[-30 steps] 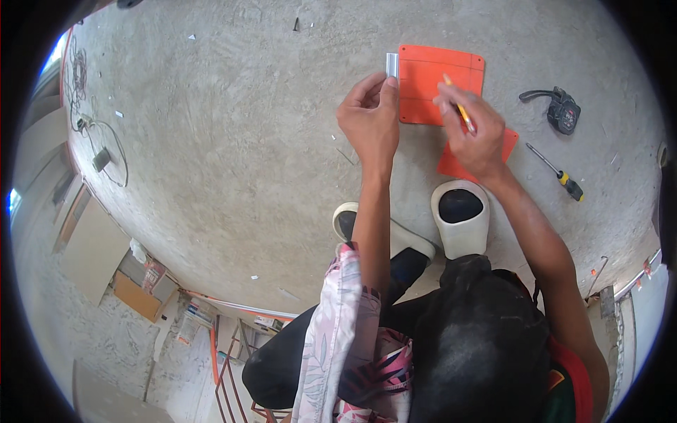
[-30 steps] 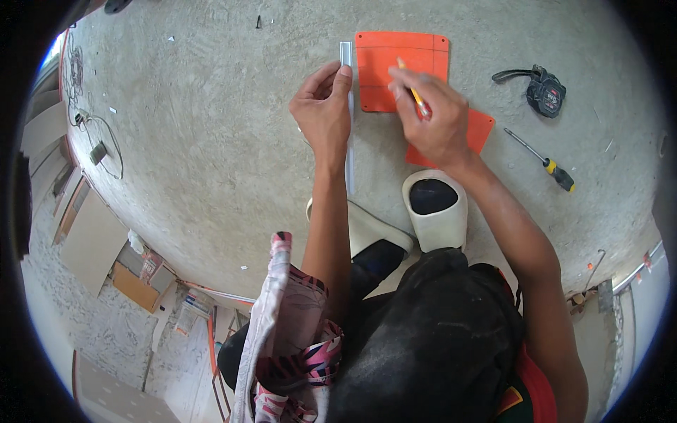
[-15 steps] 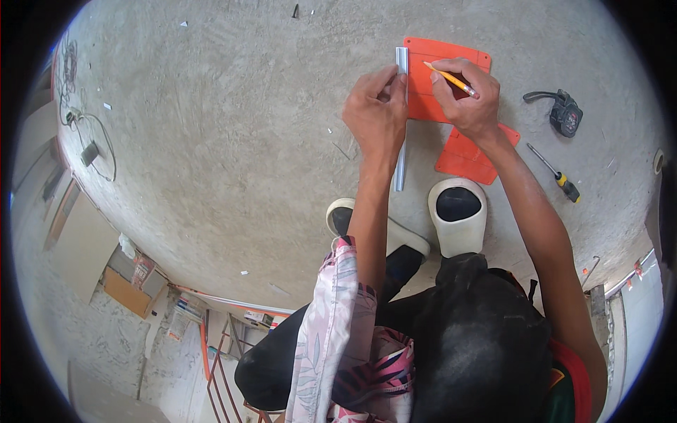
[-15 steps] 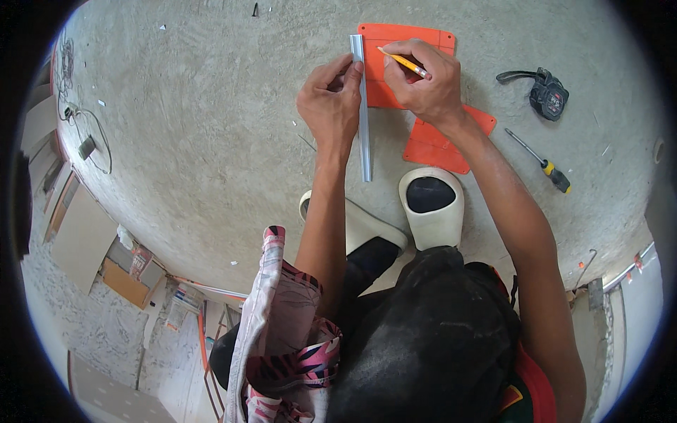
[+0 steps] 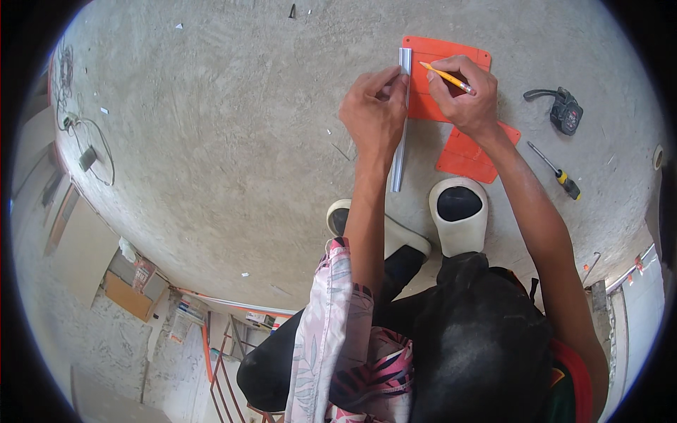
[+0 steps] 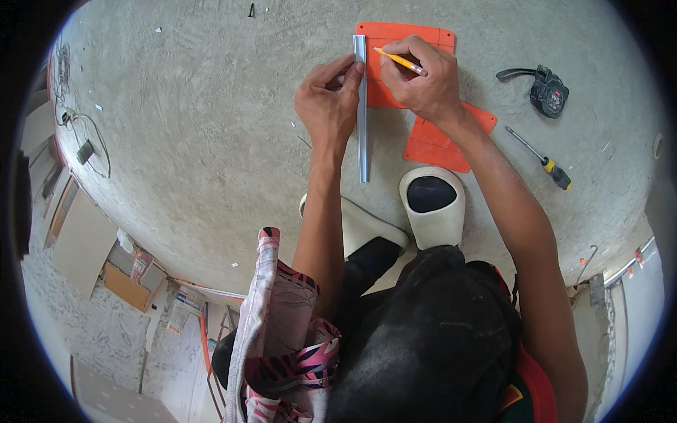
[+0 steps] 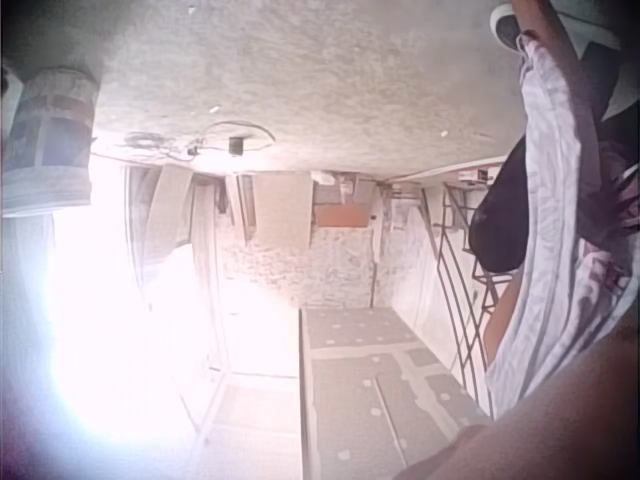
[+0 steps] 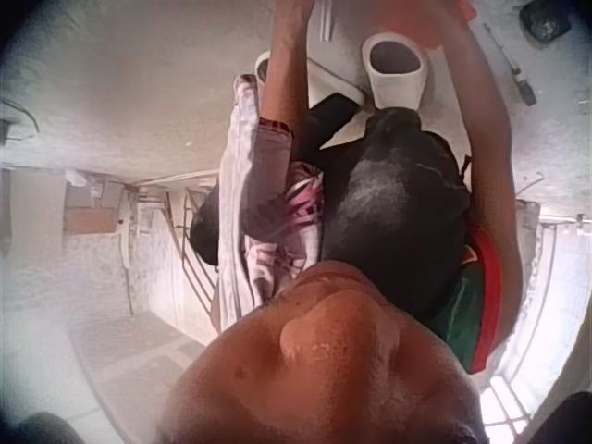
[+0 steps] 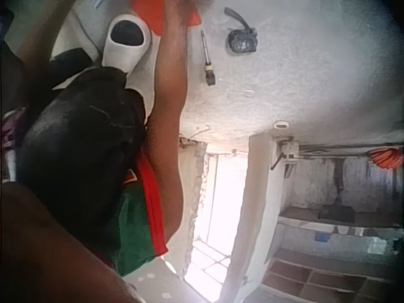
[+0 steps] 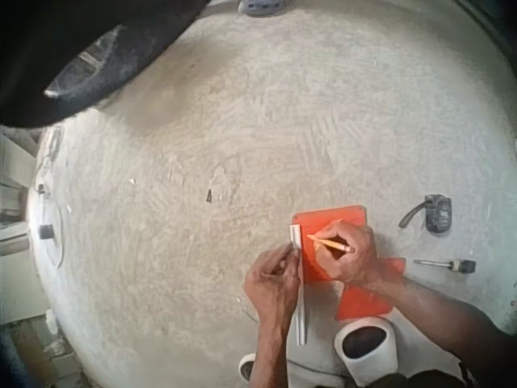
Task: The recorder uses a tape measure and a pencil to mark dimensions on red plastic tiles on a concrete floor.
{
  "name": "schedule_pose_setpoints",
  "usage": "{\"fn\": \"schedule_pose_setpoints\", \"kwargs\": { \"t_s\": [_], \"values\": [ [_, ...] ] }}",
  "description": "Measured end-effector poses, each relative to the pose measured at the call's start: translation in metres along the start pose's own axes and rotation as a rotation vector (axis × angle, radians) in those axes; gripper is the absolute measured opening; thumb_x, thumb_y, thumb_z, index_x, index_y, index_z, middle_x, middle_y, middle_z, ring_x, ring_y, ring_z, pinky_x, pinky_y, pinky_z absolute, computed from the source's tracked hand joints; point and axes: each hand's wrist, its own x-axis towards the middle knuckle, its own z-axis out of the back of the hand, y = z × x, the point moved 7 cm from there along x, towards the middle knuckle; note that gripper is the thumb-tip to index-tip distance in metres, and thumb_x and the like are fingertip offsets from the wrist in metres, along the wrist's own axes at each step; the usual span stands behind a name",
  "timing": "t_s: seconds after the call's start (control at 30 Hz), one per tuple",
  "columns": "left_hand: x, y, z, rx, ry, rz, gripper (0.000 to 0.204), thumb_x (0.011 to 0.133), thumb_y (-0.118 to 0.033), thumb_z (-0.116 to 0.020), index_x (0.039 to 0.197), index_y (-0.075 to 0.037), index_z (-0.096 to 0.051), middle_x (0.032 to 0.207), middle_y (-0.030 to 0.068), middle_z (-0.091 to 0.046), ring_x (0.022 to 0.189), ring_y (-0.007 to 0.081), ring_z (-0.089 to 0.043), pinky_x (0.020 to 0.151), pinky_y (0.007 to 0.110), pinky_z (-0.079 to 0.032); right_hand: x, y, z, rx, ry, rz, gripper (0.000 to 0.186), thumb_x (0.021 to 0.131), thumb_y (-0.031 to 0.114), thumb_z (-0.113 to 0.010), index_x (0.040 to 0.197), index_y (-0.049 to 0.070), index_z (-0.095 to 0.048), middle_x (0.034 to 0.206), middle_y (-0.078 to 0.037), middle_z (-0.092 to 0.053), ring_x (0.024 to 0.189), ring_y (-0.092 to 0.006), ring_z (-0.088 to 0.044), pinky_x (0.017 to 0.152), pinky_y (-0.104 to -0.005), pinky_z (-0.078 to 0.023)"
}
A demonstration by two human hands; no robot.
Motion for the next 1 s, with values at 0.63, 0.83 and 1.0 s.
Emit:
{"fn": "schedule_pose_setpoints", "kwargs": {
  "t_s": [0.63, 0.83, 1.0],
  "values": [
    [0.0012, 0.0050, -0.0058, -0.084, 0.066, 0.172, 0.020, 0.086, -0.019, -0.079, 0.098, -0.004, -0.081, 0.087, 0.0131, -0.079, 0.078, 0.0201, -0.078, 0.072, 0.030, -0.057, -0.0048, -0.0027, -0.0037, -0.019, -0.005, 0.031, 0.009, 0.082, 0.008, -0.077, 0.083, 0.007, -0.068, 0.072, -0.004, -0.069, 0.061, -0.0177, -0.067, 0.055, -0.0300, -0.052],
    [0.0005, 0.0049, -0.0056, -0.075, 0.062, 0.165, 0.020, 0.086, -0.019, -0.079, 0.098, -0.003, -0.081, 0.088, 0.0137, -0.079, 0.079, 0.0210, -0.078, 0.072, 0.030, -0.057, -0.0049, -0.0025, -0.0041, -0.021, -0.005, 0.021, 0.008, 0.082, 0.008, -0.076, 0.081, 0.008, -0.068, 0.071, -0.004, -0.068, 0.061, -0.0191, -0.066, 0.055, -0.0317, -0.051],
    [0.0002, 0.0038, -0.0072, -0.067, 0.055, 0.151, 0.020, 0.086, -0.019, -0.079, 0.098, -0.003, -0.081, 0.088, 0.0133, -0.078, 0.078, 0.0208, -0.077, 0.072, 0.030, -0.057, -0.0067, -0.0043, -0.0044, -0.085, 0.074, -0.014, 0.008, 0.084, 0.005, -0.076, 0.089, 0.003, -0.070, 0.081, -0.008, -0.073, 0.070, -0.0179, -0.071, 0.064, -0.0295, -0.056]
  ]
}}
